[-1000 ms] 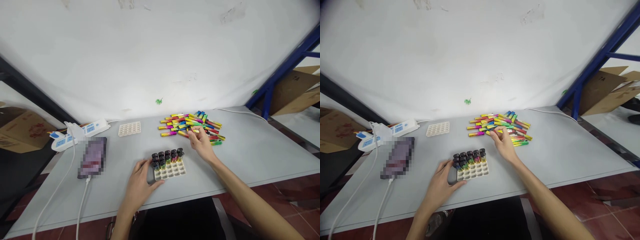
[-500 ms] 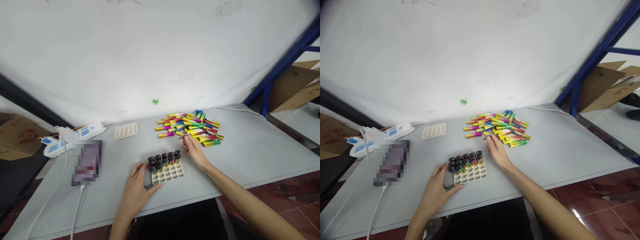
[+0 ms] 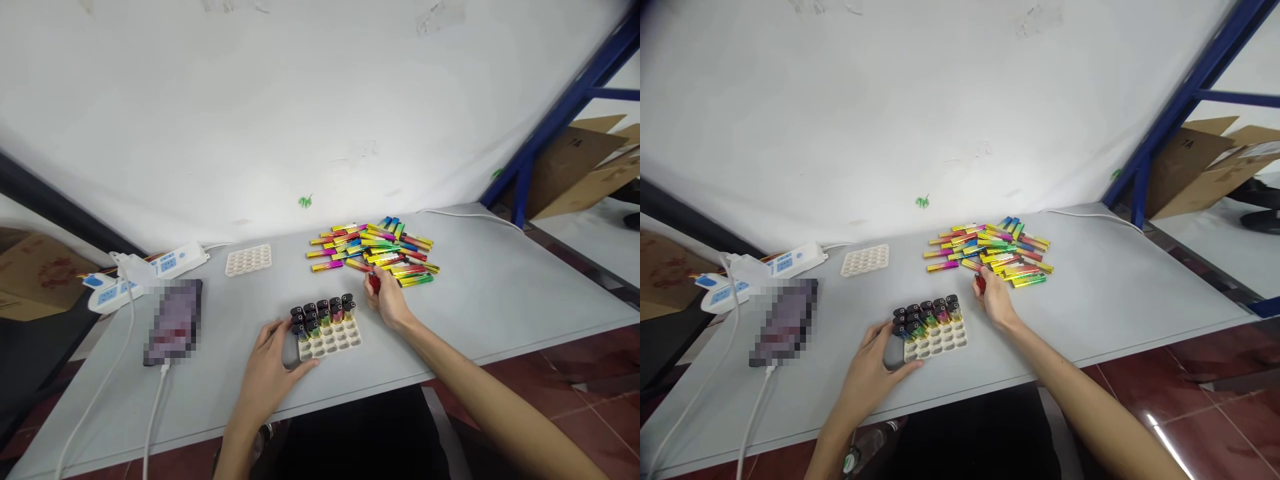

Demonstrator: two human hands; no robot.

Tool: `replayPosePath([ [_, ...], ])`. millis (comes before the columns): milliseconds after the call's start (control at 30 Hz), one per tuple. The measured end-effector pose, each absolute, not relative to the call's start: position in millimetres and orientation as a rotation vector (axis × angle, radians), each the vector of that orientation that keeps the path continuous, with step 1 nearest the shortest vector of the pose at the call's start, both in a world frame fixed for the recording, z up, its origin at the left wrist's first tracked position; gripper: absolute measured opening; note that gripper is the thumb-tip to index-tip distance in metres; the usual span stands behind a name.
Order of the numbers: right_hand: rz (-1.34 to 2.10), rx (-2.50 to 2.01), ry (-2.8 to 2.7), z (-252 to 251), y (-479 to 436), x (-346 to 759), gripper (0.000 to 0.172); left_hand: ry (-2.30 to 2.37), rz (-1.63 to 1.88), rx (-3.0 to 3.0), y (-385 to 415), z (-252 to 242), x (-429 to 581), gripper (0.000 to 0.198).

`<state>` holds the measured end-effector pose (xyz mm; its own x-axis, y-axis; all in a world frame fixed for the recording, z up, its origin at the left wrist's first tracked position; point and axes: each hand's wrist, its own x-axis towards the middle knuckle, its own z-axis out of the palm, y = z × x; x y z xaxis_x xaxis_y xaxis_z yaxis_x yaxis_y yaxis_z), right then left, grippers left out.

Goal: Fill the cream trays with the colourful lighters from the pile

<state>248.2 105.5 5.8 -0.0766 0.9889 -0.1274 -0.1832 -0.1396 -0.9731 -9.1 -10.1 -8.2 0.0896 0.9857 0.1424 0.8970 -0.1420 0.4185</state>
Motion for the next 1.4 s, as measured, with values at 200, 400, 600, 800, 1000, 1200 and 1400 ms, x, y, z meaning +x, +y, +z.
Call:
replayPosePath([
  [200, 1.465, -1.146, -1.042, 6, 106, 248, 0.059, 1.893, 0.587, 2.125, -10, -8, -10, 0.075],
  [400, 1.451, -1.119, -1.045, 5, 106, 248, 0.053, 1.895, 0.565, 2.094, -10, -7, -9, 0.076],
  [600, 1.446, -1.125, -1.018, 8, 106, 247, 0.058, 1.905, 0.558, 2.074, -9, -3, -7, 0.077],
  [800, 1.362, -1.1, -1.111, 6, 104, 246, 0.052, 1.894, 0.607, 2.073, -9, -3, -7, 0.076],
  [1000, 0.891, -1.222, -1.554, 20, 84, 259, 0.03, 1.86, 0.625, 2.109, -8, -4, -6, 0.073],
  [1200, 0.551, -1.247, -1.637, 62, 54, 269, 0.018, 1.824, 0.653, 2.123, -10, -2, -6, 0.073],
  [1400, 0.415, -1.016, -1.894, 77, 29, 244, 0.02, 1.797, 0.69, 2.139, -10, -3, -5, 0.072],
])
